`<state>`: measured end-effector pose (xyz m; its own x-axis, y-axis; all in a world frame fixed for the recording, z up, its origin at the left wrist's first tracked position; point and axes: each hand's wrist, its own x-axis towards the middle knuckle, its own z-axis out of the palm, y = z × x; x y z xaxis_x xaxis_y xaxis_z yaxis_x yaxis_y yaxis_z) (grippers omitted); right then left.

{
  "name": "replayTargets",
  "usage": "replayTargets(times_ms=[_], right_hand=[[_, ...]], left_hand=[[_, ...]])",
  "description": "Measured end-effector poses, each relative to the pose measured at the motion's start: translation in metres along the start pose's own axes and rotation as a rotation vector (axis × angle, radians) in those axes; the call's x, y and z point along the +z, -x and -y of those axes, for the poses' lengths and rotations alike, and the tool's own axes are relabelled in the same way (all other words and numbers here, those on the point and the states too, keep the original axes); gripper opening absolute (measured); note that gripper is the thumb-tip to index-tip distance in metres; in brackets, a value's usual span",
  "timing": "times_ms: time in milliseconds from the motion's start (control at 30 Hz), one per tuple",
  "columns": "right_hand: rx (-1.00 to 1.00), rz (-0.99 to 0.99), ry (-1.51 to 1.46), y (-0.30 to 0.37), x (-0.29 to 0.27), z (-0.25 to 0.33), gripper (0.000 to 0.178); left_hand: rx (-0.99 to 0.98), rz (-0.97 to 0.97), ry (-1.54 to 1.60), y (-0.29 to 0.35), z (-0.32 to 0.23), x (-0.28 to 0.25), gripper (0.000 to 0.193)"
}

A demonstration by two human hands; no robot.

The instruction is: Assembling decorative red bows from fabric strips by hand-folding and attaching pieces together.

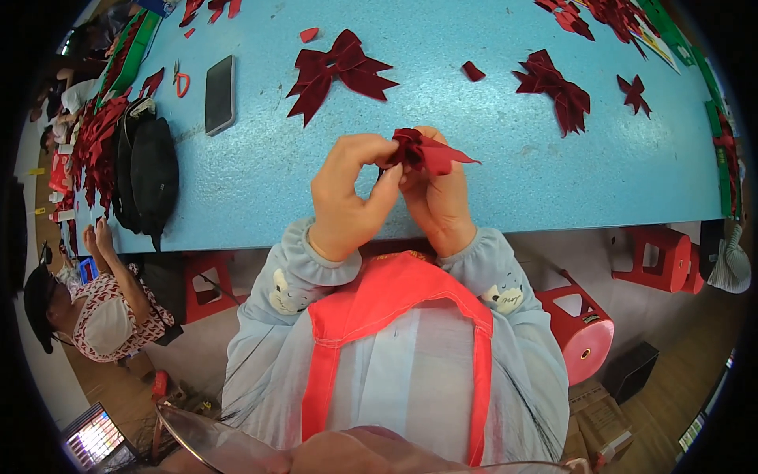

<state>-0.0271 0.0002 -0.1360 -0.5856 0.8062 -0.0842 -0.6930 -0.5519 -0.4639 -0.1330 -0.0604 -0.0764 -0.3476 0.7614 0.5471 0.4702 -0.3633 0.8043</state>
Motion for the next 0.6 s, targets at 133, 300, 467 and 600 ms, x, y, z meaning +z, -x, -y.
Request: replayTargets(times_ms=[133,300,467,600], right_hand=[[0.011,0.124,0.238,-0.006,0.007,0.013,0.022],[0.088,0.147,0.219,-0.011,-0.002,0.02,0.024],[0.264,0.101,-0.073,-0.008,-0.016,0.017,0.021],[0.335,-0.03,-0.178,-0.011,-0.033,0.014,0.025]], left_hand=[[-0.238,0.065,-0.017,-0.01,-0.003,-0.012,0.017],[-0.766,0.283,0.445,-0.023,0.005,-0.026,0.018],[-0.879,0.378,0.603,-0.028,0.016,-0.028,0.018],[-0.918,0.318,0.709,-0.025,0.023,-0.023,0.017]])
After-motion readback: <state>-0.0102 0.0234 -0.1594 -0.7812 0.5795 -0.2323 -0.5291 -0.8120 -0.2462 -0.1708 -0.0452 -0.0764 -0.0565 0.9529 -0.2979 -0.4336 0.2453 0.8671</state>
